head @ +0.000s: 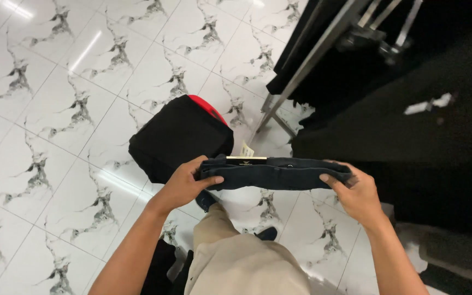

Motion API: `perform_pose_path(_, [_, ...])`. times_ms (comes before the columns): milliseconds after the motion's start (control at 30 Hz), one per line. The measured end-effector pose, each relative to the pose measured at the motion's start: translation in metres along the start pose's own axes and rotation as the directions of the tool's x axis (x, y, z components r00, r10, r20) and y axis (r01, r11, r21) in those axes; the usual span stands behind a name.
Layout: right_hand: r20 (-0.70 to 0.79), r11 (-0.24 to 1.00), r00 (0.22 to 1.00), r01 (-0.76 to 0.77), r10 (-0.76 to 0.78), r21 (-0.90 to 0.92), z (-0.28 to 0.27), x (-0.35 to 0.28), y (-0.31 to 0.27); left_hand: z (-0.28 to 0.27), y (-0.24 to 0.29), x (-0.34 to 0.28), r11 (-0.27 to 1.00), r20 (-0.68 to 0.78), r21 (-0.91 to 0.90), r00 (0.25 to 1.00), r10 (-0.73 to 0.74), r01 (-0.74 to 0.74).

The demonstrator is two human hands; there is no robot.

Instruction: Organizing pants by folding them and attaching them to hangers on a retail rack.

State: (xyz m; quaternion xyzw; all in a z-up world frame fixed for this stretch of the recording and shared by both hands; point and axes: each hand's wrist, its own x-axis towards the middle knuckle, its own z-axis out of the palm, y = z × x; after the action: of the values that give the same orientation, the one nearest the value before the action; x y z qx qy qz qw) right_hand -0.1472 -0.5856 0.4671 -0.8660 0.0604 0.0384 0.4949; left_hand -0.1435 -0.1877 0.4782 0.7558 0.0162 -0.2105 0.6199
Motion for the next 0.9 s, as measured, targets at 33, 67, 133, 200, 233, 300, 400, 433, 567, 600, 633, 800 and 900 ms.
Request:
perform_pose_path(33, [0.005,0.998,0.999,-0.047,0.047,-0.042,-0.012,-0.014,0.034,0.014,-0.002,-0.001,0.994,0.032,0.107,0.999,0.013,-0.017])
perform_pose_path(67, [-0.021,0.998,0.998,-0.064,0.064,-0.029,-0.025,-0.032,0.038,0.030,-0.003,-0.002,0.992,0.060,0.125,0.998,0.015,-0.022])
perform_pose_path(133, [-0.080,0.989,0.991,-0.114,0.107,-0.094,-0.050,-0.061,0.046,0.061,-0.003,0.007,0.983,0.137,0.157,0.988,0.069,-0.090])
perform_pose_path(200, [-0.077,0.963,0.964,-0.244,0.253,0.110,-0.061,-0.092,0.027,0.094,0.053,-0.002,0.979,0.218,0.199,0.976,0.008,-0.053])
perform_pose_path(233, [-0.009,0.891,0.930,-0.350,0.368,0.290,-0.067,-0.109,0.017,0.112,0.080,-0.009,0.974,0.260,0.227,0.963,-0.070,0.010])
perform_pose_path(300, [-0.048,0.828,0.894,-0.391,0.445,0.401,-0.069,-0.140,0.058,0.138,0.082,0.002,0.933,0.348,0.358,0.922,-0.167,0.034])
perform_pose_path(400, [-0.085,0.716,0.830,-0.420,0.552,0.557,-0.070,-0.183,0.090,0.181,0.106,0.016,0.850,0.433,0.522,0.839,-0.329,0.064])
perform_pose_path(433, [-0.091,0.676,0.803,-0.427,0.589,0.600,-0.070,-0.198,0.095,0.197,0.117,0.019,0.826,0.451,0.556,0.802,-0.392,0.091])
perform_pose_path(567, [-0.084,0.622,0.789,-0.409,0.609,0.667,-0.036,-0.261,0.170,0.249,0.062,0.051,0.938,0.647,0.347,0.722,-0.246,0.008])
perform_pose_path(600, [-0.093,0.618,0.778,-0.413,0.621,0.669,-0.031,-0.273,0.182,0.263,0.058,0.057,0.934,0.673,0.355,0.688,-0.272,0.022])
perform_pose_path(633, [-0.102,0.613,0.768,-0.416,0.633,0.672,-0.024,-0.285,0.192,0.277,0.054,0.063,0.930,0.696,0.366,0.653,-0.298,0.035])
perform_pose_path(800, [-0.080,0.379,0.523,-0.495,0.849,0.782,-0.061,-0.308,0.156,0.361,0.007,0.100,0.794,0.728,0.607,0.380,-0.571,0.030])
perform_pose_path(900, [-0.279,0.404,0.465,-0.193,0.840,0.894,-0.079,-0.327,0.194,0.435,-0.011,0.122,0.826,0.763,0.562,0.359,-0.537,0.039])
